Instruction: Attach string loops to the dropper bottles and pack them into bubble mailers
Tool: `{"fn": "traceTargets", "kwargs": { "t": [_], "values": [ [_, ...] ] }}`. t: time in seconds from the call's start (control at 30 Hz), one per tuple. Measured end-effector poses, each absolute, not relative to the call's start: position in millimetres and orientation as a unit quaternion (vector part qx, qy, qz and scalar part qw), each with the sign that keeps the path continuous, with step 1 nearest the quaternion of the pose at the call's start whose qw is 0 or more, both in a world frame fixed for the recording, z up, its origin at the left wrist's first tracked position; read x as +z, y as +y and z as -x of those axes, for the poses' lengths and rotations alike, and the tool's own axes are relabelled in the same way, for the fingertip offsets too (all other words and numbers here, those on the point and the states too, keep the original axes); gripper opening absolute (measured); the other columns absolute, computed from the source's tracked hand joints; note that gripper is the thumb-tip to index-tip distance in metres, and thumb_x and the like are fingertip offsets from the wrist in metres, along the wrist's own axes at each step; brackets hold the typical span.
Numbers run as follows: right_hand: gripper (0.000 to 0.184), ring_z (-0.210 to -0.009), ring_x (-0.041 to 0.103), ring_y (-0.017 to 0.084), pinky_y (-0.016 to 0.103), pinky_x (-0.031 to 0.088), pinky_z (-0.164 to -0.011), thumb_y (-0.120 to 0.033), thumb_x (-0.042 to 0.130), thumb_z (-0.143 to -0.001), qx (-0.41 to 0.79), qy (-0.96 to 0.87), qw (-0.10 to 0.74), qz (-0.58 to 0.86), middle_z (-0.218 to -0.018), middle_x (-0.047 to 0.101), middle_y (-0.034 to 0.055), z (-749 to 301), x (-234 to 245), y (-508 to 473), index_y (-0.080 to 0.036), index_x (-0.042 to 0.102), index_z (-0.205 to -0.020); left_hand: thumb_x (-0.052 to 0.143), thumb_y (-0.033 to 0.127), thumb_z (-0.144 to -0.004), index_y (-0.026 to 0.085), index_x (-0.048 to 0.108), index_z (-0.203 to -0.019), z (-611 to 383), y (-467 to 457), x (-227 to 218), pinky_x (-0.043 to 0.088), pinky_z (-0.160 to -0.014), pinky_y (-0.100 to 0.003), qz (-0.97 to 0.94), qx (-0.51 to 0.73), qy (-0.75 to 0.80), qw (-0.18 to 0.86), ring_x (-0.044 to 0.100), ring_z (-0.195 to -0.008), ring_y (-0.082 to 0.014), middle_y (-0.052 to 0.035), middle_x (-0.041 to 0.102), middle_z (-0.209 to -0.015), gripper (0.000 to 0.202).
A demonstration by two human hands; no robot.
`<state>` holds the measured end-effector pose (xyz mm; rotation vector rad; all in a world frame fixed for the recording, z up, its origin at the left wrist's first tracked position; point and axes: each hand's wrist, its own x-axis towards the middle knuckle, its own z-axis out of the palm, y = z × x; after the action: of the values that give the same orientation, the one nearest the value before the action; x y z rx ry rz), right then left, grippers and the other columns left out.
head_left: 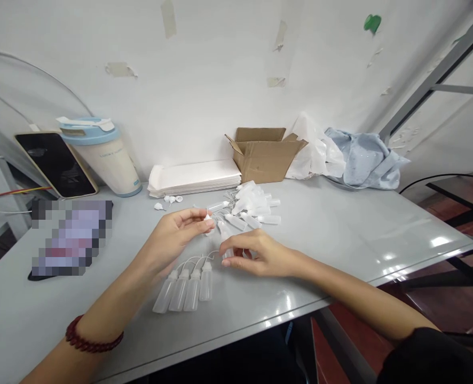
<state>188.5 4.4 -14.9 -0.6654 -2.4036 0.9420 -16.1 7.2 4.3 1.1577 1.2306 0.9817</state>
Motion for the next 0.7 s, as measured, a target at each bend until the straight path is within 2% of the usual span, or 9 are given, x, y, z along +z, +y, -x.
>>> {"fn": "traceTargets", "kwargs": {
  "t": [0.1,0.27,0.53,0.7],
  "values": [
    [0.023,-0.061,0.051,0.008,0.020,0.042,-0.058,-0.033,0.053,-0.090,0.339,-0.876,0.244,0.242,-0.073,0.061,0.0004,-188,-17,5,-0.014,0.063,-0.098,0.076,0.034,-0.068,0.016,0.068,-0.090,12,5,0,0.044,-0.093,-0.035,-0.477,0.418,0.481,0.606,0.062,-0.091,-0.0185,-0.0036,0.067,-0.092,0.029],
    [0.018,-0.058,0.048,0.007,0.020,0.041,-0.057,-0.030,0.053,-0.089,0.335,-0.879,0.239,0.241,-0.074,0.062,0.0001,-187,-17,5,-0.015,0.063,-0.095,0.073,0.032,-0.072,0.018,0.068,-0.092,5,1,-3,0.044,-0.091,-0.032,-0.478,0.408,0.462,0.625,0.060,-0.090,-0.0159,-0.0021,0.066,-0.091,0.024],
    [0.017,-0.059,0.049,0.008,0.021,0.043,-0.055,-0.030,0.053,-0.088,0.350,-0.871,0.241,0.246,-0.073,0.062,0.0010,-187,-17,4,-0.016,0.062,-0.091,0.072,0.030,-0.072,0.018,0.065,-0.089,2,-2,-2,0.047,-0.077,-0.030,-0.488,0.373,0.449,0.649,0.062,-0.079,-0.0166,-0.0015,0.065,-0.081,0.022],
    [0.015,-0.061,0.051,0.008,0.021,0.043,-0.056,-0.026,0.051,-0.088,0.354,-0.870,0.246,0.240,-0.075,0.063,0.0013,-186,-16,4,-0.016,0.062,-0.091,0.071,0.030,-0.073,0.018,0.065,-0.088,2,-2,-2,0.047,-0.078,-0.030,-0.487,0.362,0.448,0.656,0.063,-0.079,-0.0170,-0.0013,0.065,-0.080,0.020]
  ]
}}
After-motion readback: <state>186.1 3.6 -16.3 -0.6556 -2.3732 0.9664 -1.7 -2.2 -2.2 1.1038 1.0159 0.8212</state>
